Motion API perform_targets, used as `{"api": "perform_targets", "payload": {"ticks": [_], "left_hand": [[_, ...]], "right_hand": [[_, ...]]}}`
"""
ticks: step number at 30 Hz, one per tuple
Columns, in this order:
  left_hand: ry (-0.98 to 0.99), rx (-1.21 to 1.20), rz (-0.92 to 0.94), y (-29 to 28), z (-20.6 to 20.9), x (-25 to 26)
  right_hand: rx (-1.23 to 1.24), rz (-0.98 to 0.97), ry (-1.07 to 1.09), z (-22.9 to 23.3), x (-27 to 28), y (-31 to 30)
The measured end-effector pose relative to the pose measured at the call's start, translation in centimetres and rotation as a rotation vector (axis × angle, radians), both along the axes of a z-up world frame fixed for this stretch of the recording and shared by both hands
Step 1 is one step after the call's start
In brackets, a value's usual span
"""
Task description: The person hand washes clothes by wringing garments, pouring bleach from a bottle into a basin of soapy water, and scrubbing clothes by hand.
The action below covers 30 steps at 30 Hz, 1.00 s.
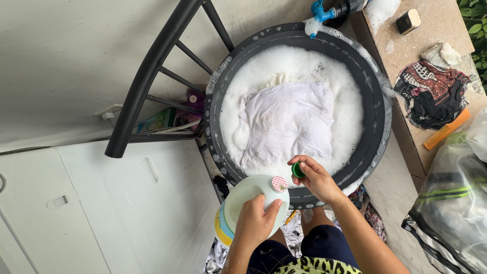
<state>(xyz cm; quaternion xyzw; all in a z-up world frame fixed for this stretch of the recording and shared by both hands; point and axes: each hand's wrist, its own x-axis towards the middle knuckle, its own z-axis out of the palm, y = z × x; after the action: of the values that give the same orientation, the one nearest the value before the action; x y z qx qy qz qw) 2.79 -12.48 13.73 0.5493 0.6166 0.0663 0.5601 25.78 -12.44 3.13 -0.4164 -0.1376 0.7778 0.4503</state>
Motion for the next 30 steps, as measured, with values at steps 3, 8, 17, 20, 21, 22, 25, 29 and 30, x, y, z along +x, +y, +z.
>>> {"api": "perform_targets", "payload": {"ticks": [3, 8, 17, 20, 21, 22, 25, 29, 30], "left_hand": [[-0.071, 0.095, 0.069, -0.1, -0.5, 0.6], [0.002, 0.055, 0.009, 0.7, -0.8, 1.3], [0.023, 0.047, -0.013, 1.5, -1.3, 3.2], [0.033, 0.085, -0.047, 1.7, -2.0, 3.7], [0.039, 0.108, -0.069, 1.7, -2.1, 3.9], [0.041, 0.104, -0.07, 1.8, -2.3, 4.1], [0.076, 0.042, -0.092, 2.3, -2.7, 5.0], [0.119, -0.021, -0.086, 2.9, -3.0, 6.4], [0.13, -0.019, -0.089, 3.0, -3.0, 6.7]], "right_hand": [[0.094, 0.133, -0.162, 2.1, 1.0, 1.0], [0.198, 0.33, -0.589, 4.8, 1.7, 2.4], [0.428, 0.395, -0.712, 4.2, 2.1, 3.4], [0.433, 0.337, -0.815, 3.3, 2.5, 3.6], [0.485, 0.257, -0.806, 2.7, 2.6, 3.7], [0.536, 0.179, -0.794, 2.0, 2.8, 3.7], [0.631, 0.173, -0.763, -0.4, 3.7, 3.3], [0.546, 0.149, -0.512, -3.4, 4.6, 2.5], [0.495, 0.144, -0.47, -3.9, 4.6, 2.3]]}}
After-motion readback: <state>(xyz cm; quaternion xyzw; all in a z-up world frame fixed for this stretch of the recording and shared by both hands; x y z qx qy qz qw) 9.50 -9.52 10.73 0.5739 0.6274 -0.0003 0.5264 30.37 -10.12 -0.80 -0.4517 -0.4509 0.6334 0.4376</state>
